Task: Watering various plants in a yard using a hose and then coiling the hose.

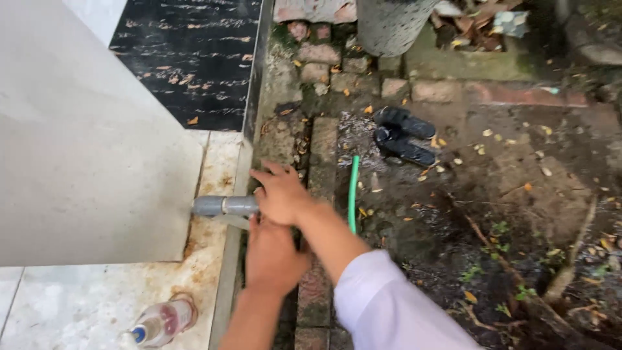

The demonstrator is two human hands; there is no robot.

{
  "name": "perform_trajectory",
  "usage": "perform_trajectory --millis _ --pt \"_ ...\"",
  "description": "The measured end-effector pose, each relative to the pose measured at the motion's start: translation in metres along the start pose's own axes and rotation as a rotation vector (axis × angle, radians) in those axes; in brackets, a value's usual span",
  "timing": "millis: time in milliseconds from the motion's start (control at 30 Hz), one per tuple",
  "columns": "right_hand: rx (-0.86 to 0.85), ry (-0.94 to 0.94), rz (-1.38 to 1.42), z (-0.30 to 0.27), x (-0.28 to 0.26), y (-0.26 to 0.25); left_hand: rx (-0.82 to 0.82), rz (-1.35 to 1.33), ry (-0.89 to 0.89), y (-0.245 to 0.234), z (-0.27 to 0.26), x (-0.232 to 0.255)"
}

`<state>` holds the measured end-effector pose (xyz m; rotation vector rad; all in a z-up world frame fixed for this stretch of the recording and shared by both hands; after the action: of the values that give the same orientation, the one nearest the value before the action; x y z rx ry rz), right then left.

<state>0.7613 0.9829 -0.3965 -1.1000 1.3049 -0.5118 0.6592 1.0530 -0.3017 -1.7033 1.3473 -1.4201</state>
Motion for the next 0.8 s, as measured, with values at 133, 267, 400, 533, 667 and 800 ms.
perform_trajectory --millis 133,267,400,533,667,800 --pt "0.048 0.187 0.22 -0.05 -0.048 -0.041 -0.064 0.04 0.097 -0.017 -0.004 -0.015" --pt "0.031 0.165 0.161 -0.104 -0.055 -0.087 -0.323 0.144 0.004 -0.029 -0.013 -0.005" --pt "0.331 0.292 0.156 -0.189 -0.043 -0.145 -0.273 0.142 0.052 -0.056 -0.045 0.026" --pt "0.563 0.404 0.0 -0.284 -0.044 -0.215 -0.157 0.184 0.289 -0.127 -0.073 0.078" --pt "0.818 0.391 -0.155 -0.39 -0.083 -0.291 0.072 0.103 0.653 -0.204 -0.111 0.173" --pt "0.993 0.474 -0.312 -0.5 -0.156 -0.363 0.216 -0.091 1.014 -0.247 -0.187 0.282"
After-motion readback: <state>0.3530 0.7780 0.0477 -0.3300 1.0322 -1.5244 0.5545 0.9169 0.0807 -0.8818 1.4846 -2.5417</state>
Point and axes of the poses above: each hand's wrist, its own z-axis towards the middle knuckle, its own y-axis out of the palm, x = y × z, the point moved 1 cm from there along z, towards the middle knuckle, and after that the axes turned 5 degrees about -z, right-handed, at the moved point
